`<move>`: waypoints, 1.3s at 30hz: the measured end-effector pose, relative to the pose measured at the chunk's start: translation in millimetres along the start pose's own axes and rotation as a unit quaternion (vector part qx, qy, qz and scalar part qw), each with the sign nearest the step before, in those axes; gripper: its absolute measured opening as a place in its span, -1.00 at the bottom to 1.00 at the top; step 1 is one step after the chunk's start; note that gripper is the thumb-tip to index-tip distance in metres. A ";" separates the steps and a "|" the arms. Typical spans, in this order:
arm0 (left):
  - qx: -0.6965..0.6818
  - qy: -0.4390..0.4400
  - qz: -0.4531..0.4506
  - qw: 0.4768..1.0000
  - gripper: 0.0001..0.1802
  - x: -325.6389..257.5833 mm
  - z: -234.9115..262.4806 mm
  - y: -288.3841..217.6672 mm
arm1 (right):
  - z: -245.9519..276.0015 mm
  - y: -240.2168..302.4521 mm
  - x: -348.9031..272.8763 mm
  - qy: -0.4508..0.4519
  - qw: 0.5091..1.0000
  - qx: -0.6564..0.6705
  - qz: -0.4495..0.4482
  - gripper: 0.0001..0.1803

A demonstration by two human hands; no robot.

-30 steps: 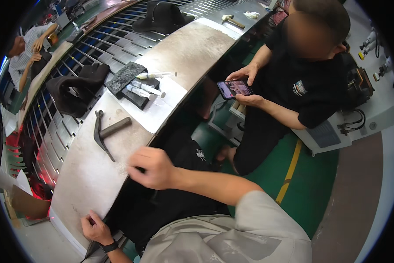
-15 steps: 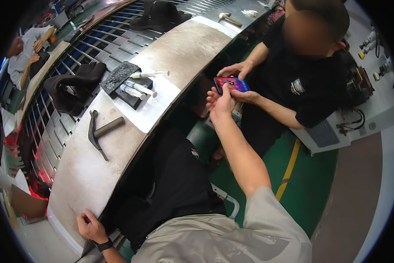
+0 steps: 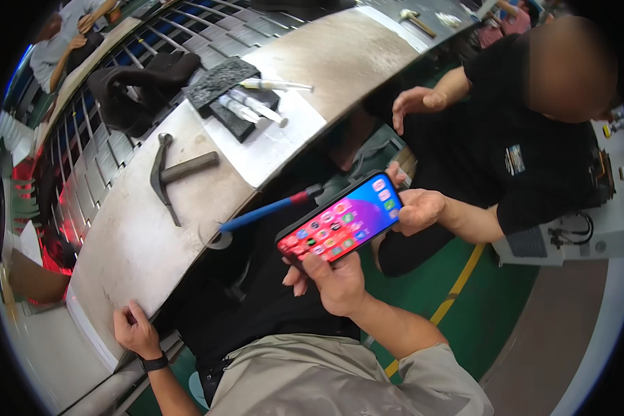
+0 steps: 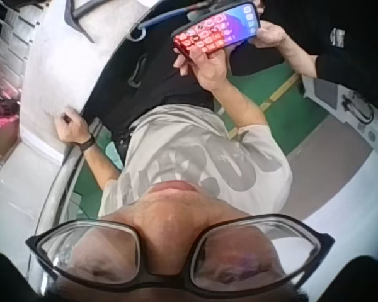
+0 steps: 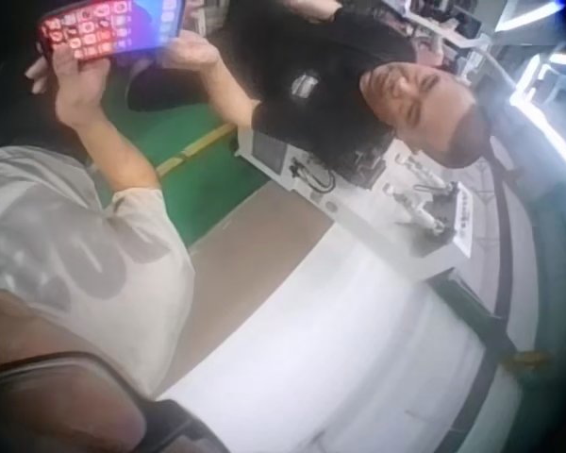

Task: The person attaches a sole to a boot upper by pressing them together by hand, then places the assembled boot onto the conveyor belt.

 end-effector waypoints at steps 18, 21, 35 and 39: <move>-0.012 0.008 -0.034 0.999 -0.69 1.4 4.6 -5.2 | 126.5 25.9 141.7 -0.252 0.965 0.069 0.033 -0.42; -0.001 0.000 -0.034 0.999 -0.69 3.2 5.5 -1.4 | 77.4 12.1 117.7 -0.131 0.991 0.035 0.004 -0.21; 0.011 -0.014 -0.023 1.000 -0.73 2.4 8.6 -11.9 | -86.7 -166.8 4.2 0.299 0.902 -0.219 -0.221 -0.64; 0.021 -0.023 -0.024 0.999 -0.71 1.8 12.6 -14.4 | -97.6 -175.8 -4.3 0.364 0.871 -0.268 -0.194 -0.64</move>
Point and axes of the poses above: each hand's wrist, its own x-axis towards the middle knuckle, its own z-axis out of the back of the hand, y = z × x, the point moved 1 cm from there along x, towards the middle knuckle, and after that the axes turned 13 degrees about -x, right-handed, at the moved point
